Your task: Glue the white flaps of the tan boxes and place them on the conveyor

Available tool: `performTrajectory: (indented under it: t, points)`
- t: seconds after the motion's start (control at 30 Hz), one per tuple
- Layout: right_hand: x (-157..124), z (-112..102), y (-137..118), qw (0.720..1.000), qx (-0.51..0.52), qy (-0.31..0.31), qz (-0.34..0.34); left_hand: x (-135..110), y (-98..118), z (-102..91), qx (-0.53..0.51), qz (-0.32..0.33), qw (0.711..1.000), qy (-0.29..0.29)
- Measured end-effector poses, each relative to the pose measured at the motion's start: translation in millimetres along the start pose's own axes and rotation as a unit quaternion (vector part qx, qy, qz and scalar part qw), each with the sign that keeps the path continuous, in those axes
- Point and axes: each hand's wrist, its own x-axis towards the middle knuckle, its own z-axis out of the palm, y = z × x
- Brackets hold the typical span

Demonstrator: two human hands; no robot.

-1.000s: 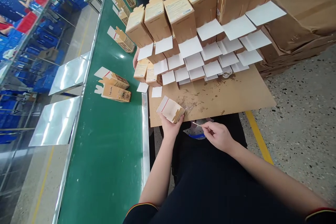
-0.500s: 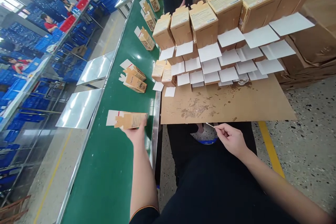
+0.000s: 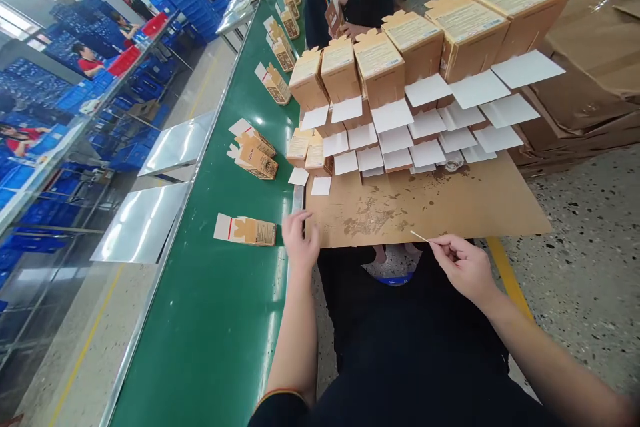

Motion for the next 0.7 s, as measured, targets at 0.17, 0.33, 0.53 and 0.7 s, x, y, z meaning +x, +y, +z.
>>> performTrajectory:
  t: [0.17, 0.33, 0.53, 0.7]
  points:
    - [26, -13, 3, 0.998, -0.039, 0.055, -0.021, 56, 19, 69.0, -0.078, -0.017, 0.990, -0.116]
    - [67, -48, 4, 0.989, -0.124, 0.076, -0.013, 32, 16, 74.5, -0.087, -0.040, 0.987, -0.125]
    - [131, -74, 8, 0.968, -0.245, 0.047, -0.036, -41, 26, 28.8, 0.033, 0.033, 0.983, -0.180]
    - [180, -74, 26, 0.956, -0.288, 0.008, -0.056, -23, 23, 14.6, -0.059, -0.078, 0.995, 0.013]
